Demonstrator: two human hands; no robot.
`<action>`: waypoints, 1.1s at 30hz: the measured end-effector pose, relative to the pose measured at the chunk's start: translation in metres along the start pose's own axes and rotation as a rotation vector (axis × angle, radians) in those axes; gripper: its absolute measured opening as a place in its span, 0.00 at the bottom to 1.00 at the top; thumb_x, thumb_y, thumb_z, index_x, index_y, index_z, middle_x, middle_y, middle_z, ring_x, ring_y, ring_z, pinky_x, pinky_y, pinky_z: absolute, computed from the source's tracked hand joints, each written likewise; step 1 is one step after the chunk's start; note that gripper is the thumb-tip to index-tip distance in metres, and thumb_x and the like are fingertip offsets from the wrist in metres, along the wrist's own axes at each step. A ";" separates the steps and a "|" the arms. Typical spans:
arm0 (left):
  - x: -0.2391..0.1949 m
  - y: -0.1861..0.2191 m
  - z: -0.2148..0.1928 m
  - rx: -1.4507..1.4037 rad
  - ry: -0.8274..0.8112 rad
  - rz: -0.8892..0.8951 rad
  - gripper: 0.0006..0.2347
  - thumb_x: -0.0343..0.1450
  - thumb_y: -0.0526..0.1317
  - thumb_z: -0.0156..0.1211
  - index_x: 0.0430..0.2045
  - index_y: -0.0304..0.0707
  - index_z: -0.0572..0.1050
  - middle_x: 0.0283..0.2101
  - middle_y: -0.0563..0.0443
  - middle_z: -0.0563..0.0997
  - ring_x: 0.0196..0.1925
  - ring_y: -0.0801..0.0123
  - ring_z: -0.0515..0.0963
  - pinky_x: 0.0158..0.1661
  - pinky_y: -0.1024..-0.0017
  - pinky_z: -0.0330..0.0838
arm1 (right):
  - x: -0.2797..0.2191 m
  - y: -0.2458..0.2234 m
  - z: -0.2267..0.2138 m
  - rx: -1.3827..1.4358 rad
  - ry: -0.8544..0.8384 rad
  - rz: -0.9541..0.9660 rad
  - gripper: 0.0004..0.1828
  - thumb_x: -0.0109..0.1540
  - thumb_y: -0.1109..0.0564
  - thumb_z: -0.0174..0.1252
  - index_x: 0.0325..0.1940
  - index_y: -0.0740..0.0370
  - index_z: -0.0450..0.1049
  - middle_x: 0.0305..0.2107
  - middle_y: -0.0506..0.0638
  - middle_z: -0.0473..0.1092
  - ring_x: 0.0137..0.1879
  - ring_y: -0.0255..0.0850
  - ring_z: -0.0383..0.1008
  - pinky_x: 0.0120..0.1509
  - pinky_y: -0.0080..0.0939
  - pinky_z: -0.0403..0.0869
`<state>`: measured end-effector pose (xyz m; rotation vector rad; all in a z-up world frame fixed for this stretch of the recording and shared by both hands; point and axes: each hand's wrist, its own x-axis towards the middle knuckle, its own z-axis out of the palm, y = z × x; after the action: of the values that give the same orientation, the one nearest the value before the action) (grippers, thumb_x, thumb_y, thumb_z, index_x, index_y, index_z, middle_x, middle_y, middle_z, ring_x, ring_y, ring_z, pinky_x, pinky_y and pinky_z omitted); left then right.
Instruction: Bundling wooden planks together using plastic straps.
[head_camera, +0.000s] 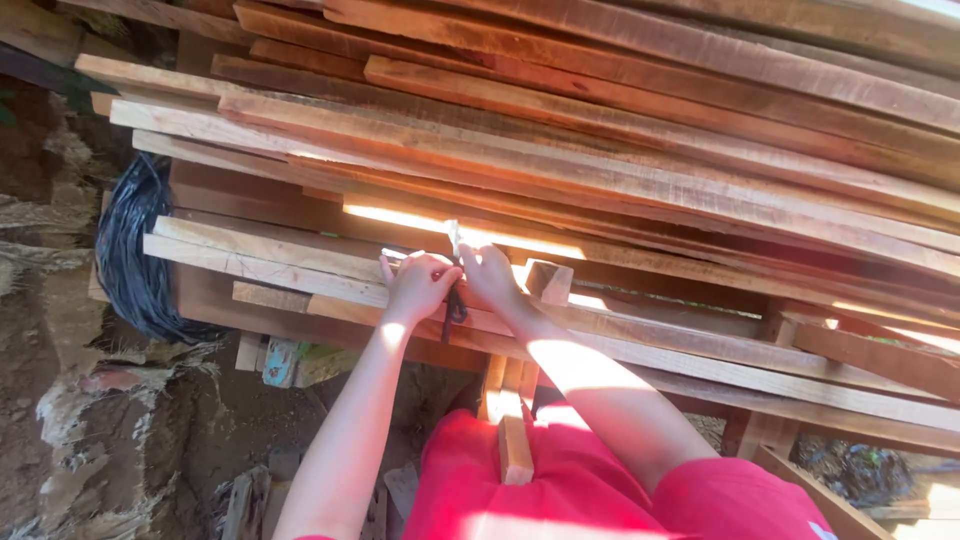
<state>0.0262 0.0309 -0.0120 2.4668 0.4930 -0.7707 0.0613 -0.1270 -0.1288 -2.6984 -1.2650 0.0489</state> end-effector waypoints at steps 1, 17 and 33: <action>0.004 -0.008 0.009 -0.037 0.040 -0.005 0.13 0.74 0.63 0.52 0.39 0.71 0.82 0.51 0.72 0.80 0.65 0.71 0.71 0.71 0.36 0.33 | -0.001 -0.009 -0.038 0.438 0.001 0.327 0.07 0.64 0.50 0.56 0.39 0.53 0.72 0.26 0.50 0.68 0.36 0.48 0.75 0.40 0.45 0.74; 0.005 -0.002 0.020 -0.215 0.199 0.003 0.14 0.78 0.60 0.49 0.33 0.65 0.81 0.42 0.71 0.85 0.67 0.78 0.71 0.71 0.47 0.20 | -0.021 -0.031 -0.118 0.515 -0.108 0.552 0.14 0.62 0.41 0.59 0.27 0.47 0.72 0.32 0.42 0.64 0.45 0.44 0.74 0.45 0.47 0.78; -0.009 0.003 0.007 -0.371 0.262 -0.005 0.10 0.75 0.59 0.57 0.32 0.67 0.82 0.37 0.72 0.83 0.58 0.80 0.75 0.69 0.56 0.39 | 0.020 -0.009 -0.129 0.887 -0.347 0.776 0.10 0.61 0.39 0.63 0.37 0.42 0.83 0.28 0.45 0.76 0.43 0.44 0.80 0.49 0.44 0.79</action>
<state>0.0182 0.0229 -0.0103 2.2221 0.6710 -0.3192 0.0799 -0.1225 0.0006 -2.1985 -0.0599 0.9390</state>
